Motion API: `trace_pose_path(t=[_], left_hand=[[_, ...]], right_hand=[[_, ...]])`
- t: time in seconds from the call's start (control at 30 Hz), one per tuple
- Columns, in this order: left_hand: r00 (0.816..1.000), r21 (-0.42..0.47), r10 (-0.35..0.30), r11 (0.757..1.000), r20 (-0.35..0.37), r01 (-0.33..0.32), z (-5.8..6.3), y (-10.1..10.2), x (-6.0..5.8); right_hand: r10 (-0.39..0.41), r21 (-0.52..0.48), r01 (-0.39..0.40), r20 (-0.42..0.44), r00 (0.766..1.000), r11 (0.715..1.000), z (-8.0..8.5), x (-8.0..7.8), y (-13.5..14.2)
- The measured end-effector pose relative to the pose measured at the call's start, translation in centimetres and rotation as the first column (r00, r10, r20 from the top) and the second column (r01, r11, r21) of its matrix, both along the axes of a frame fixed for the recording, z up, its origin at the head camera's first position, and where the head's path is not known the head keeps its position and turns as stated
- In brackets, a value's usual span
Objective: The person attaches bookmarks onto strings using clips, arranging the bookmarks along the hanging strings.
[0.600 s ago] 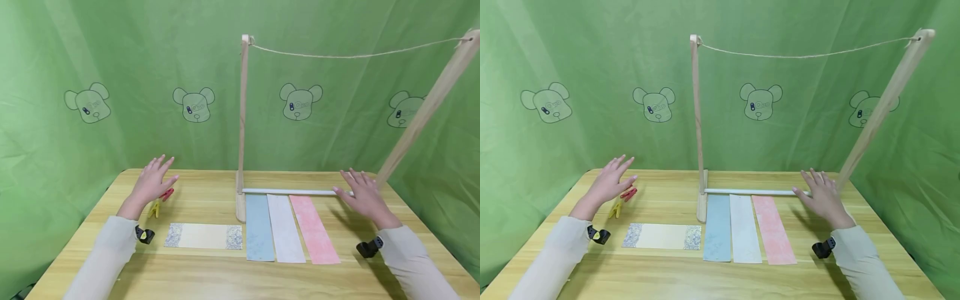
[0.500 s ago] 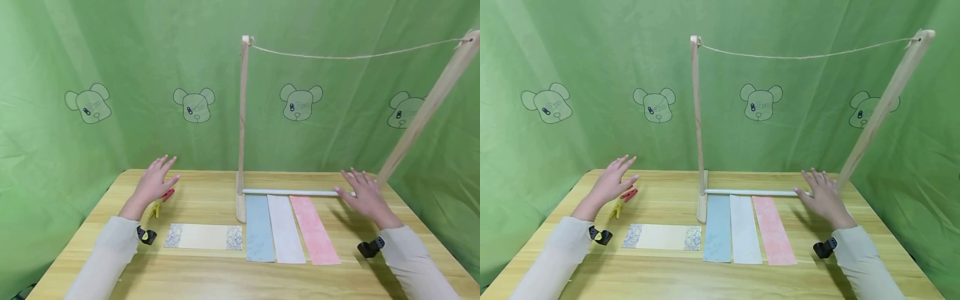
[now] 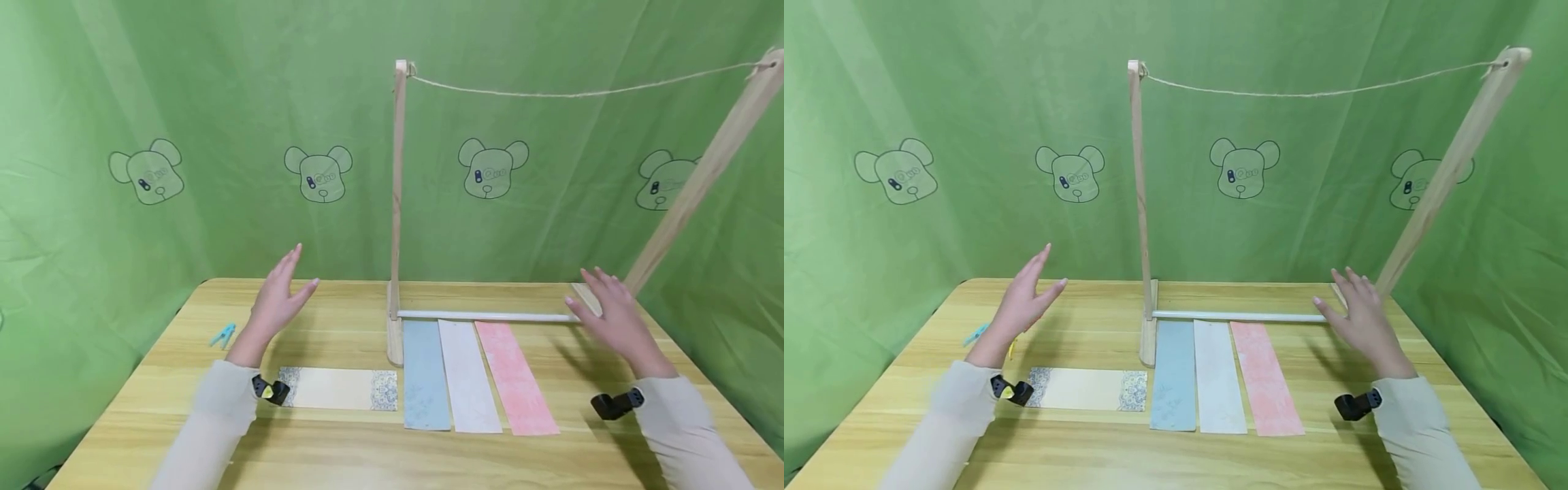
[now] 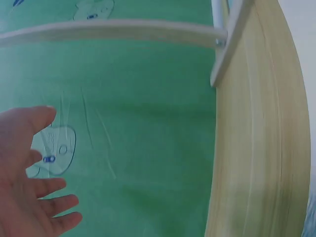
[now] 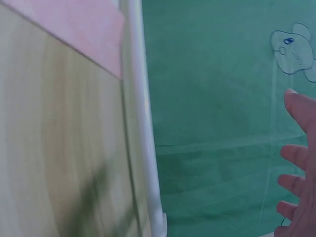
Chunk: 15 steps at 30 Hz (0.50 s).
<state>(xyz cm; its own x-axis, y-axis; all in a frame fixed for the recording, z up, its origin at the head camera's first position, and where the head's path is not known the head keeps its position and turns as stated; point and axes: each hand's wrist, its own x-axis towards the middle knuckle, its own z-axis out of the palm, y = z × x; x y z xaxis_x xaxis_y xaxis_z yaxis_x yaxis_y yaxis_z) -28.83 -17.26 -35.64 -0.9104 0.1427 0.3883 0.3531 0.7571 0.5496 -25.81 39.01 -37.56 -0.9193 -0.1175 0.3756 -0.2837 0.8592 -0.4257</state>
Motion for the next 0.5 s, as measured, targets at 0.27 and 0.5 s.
trace_pose_path(t=[0.27, 0.5], left_hand=[[1.000, 0.158, -0.005, 0.987, -0.013, 0.007, -0.3, 3.3, 0.3], [0.998, 0.254, -0.065, 0.965, -0.014, 0.067, -0.6, 6.4, 0.5]], right_hand=[[-0.093, -0.119, 0.083, -0.082, 0.992, 0.989, 0.9, 0.0, 0.9], [-0.254, -0.267, 0.216, -0.118, 0.960, 0.939, 2.1, 0.9, 2.3]])
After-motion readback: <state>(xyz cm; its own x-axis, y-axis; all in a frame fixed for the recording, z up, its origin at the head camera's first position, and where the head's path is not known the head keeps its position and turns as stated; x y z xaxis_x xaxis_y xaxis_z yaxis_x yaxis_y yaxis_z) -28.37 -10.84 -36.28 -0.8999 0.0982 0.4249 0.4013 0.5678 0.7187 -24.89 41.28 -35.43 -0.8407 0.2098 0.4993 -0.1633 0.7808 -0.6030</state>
